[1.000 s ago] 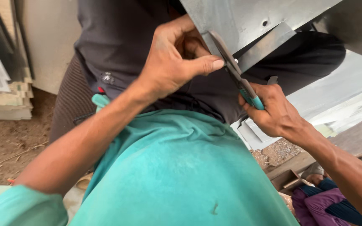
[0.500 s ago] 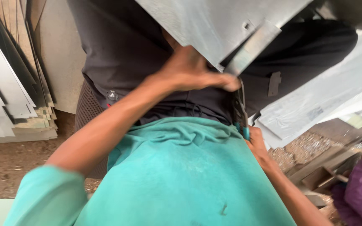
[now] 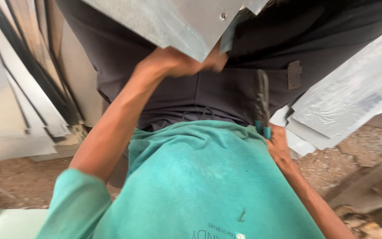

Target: The person uses tin snips to cut a large metal sheet held on their lap. They repeatedly snip along the edge, remove small cut pieces, and adjust the sheet's position to continue cutting.

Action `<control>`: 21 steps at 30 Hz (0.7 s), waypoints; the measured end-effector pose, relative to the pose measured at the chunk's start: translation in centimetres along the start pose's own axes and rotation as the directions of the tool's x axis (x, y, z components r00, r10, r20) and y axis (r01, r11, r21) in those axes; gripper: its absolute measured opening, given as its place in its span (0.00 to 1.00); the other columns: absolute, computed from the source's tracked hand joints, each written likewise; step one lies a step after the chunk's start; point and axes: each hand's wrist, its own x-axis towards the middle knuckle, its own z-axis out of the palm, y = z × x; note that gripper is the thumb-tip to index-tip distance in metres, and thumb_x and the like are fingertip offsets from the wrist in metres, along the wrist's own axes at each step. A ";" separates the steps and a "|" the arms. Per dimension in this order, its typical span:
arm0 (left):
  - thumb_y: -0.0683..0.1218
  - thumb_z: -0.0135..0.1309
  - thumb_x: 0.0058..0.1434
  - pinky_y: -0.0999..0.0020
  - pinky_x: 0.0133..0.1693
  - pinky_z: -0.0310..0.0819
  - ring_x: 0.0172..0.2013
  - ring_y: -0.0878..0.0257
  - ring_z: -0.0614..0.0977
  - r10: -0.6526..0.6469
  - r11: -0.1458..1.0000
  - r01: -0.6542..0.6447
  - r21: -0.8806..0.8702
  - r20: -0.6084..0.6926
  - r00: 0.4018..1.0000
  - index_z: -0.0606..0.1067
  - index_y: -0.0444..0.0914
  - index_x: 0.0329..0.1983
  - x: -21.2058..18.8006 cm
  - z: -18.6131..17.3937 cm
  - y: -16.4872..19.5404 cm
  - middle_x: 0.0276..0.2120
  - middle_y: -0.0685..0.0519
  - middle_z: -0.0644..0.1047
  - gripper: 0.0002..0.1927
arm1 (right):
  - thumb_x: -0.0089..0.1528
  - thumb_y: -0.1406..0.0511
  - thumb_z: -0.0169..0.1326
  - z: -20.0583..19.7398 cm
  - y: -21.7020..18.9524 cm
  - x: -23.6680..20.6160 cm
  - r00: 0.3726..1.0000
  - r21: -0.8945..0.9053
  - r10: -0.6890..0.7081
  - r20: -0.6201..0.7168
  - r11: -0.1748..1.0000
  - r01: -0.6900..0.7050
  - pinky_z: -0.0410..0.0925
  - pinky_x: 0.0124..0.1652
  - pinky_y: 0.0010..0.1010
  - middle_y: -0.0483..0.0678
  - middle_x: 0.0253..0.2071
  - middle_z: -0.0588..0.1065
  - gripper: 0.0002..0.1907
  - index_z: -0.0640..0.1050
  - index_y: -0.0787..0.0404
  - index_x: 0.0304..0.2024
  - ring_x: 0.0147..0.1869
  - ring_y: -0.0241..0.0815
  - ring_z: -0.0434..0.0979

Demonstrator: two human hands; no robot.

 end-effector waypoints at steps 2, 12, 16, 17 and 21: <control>0.41 0.66 0.57 0.65 0.45 0.84 0.42 0.55 0.84 -0.181 0.865 0.139 -0.482 -0.041 0.983 0.73 0.28 0.53 -2.4 -2.1 1.6 0.44 0.45 0.80 0.23 | 0.55 0.68 0.52 -0.4 -1.6 -0.4 0.994 0.127 0.061 -0.091 0.991 -0.049 0.63 0.25 0.33 0.47 0.23 0.70 0.07 0.75 0.65 0.34 0.25 0.38 0.68; 0.46 0.60 0.68 0.80 0.41 0.81 0.38 0.72 0.85 -0.178 0.677 0.112 -0.728 -0.015 0.984 0.81 0.31 0.47 7.1 9.7 5.7 0.39 0.53 0.84 0.13 | 0.45 0.65 0.43 -2.0 -8.0 0.5 0.996 0.503 -0.069 -0.055 0.860 0.088 0.72 0.39 0.35 0.51 0.40 0.76 0.29 0.71 0.65 0.50 0.42 0.43 0.76; 0.48 0.59 0.67 0.87 0.22 0.59 0.29 0.80 0.76 -0.261 0.800 0.206 -0.564 -0.018 0.965 0.82 0.35 0.51 8.4 13.8 6.8 0.41 0.60 0.83 0.14 | 0.46 0.67 0.43 -1.3 -7.9 1.3 0.976 0.424 -0.045 -0.212 0.896 0.133 0.67 0.33 0.38 0.54 0.30 0.73 0.22 0.73 0.68 0.43 0.32 0.46 0.70; 0.48 0.59 0.68 0.87 0.21 0.55 0.26 0.80 0.72 -0.290 0.801 0.238 -0.549 -0.007 0.957 0.82 0.36 0.51 8.3 14.0 7.0 0.37 0.60 0.83 0.14 | 0.47 0.67 0.43 -1.1 -7.6 1.3 0.976 0.407 -0.043 -0.213 0.904 0.129 0.66 0.33 0.39 0.55 0.28 0.71 0.20 0.74 0.69 0.40 0.31 0.47 0.69; 0.49 0.58 0.72 0.86 0.26 0.64 0.40 0.78 0.86 -0.146 0.833 0.114 -0.541 -0.016 0.989 0.81 0.36 0.53 7.7 14.0 6.0 0.42 0.59 0.86 0.14 | 0.46 0.67 0.41 -0.8 -7.0 1.1 0.958 0.470 -0.077 -0.275 0.859 0.204 0.68 0.31 0.35 0.52 0.28 0.71 0.21 0.71 0.69 0.41 0.30 0.43 0.70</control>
